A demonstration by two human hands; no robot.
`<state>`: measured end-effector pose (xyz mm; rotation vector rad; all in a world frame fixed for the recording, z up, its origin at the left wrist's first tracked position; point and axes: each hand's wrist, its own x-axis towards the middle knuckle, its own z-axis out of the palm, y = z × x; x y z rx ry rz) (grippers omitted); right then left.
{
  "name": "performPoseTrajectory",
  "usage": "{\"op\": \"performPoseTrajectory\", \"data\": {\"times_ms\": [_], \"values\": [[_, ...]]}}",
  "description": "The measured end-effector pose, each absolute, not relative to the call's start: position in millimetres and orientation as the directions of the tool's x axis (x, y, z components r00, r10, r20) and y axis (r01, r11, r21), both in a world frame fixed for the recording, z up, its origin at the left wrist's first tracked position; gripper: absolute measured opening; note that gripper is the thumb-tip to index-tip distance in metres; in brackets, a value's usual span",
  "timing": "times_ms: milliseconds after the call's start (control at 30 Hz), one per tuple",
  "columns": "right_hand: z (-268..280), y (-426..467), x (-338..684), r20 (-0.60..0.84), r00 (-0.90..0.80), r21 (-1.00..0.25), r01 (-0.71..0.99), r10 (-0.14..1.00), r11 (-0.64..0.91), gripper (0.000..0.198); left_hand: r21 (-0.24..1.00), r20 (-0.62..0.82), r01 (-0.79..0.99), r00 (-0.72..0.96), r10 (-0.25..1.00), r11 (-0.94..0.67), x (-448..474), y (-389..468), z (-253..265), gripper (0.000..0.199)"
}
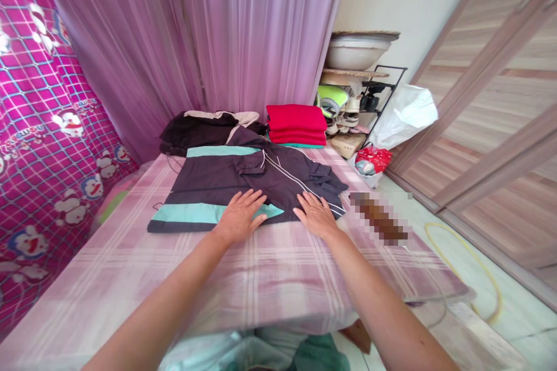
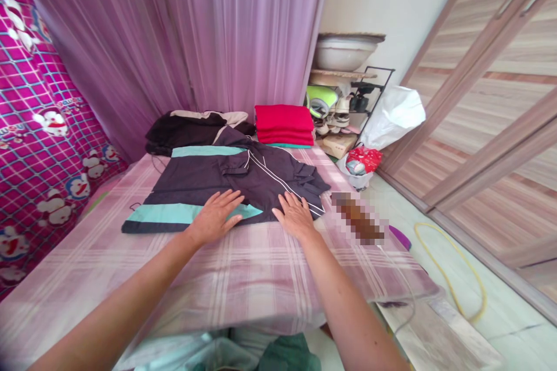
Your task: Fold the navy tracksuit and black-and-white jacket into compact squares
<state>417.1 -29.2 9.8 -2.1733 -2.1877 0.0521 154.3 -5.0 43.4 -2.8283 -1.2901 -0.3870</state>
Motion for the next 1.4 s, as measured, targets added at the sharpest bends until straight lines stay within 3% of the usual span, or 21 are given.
{"op": "performPoseTrajectory", "data": {"times_ms": [133, 433, 600, 700, 933, 1200, 1400], "values": [[12, -31, 417, 0.019, -0.014, -0.065, 0.998, 1.0, 0.015, 0.063, 0.085, 0.18, 0.653, 0.733, 0.656, -0.753, 185, -2, 30, 0.062], [11, -31, 414, 0.025, 0.017, -0.07, 0.997, 1.0, -0.015, 0.062, 0.163, -0.006, 0.698, 0.708, 0.707, -0.697, 190, 14, 20, 0.064], [15, -31, 407, 0.148, -0.046, -0.061, 0.997, 0.988, 0.056, 0.057, 0.22, 0.02, 0.686, 0.708, 0.706, -0.694, 190, 12, 22, 0.069], [15, -31, 406, 0.092, -0.087, -0.066, 0.993, 0.992, 0.093, 0.055, 0.276, 0.056, 0.729, 0.638, 0.768, -0.626, 174, 17, 25, 0.065], [8, -30, 406, 0.033, -0.045, -0.094, 0.994, 0.998, 0.048, 0.055, 0.167, 0.07, 0.852, 0.491, 0.868, -0.496, 88, 27, 23, 0.048], [9, -34, 402, 0.066, -0.016, -0.083, 0.996, 0.998, 0.021, 0.055, 0.0, 0.129, 0.964, 0.264, 0.956, -0.267, 42, 16, 14, 0.055], [7, -34, 402, 0.076, 0.012, -0.065, 0.998, 0.997, -0.007, 0.056, -0.026, 0.114, 0.995, 0.098, 0.989, -0.096, 8, 18, 20, 0.06]]}}
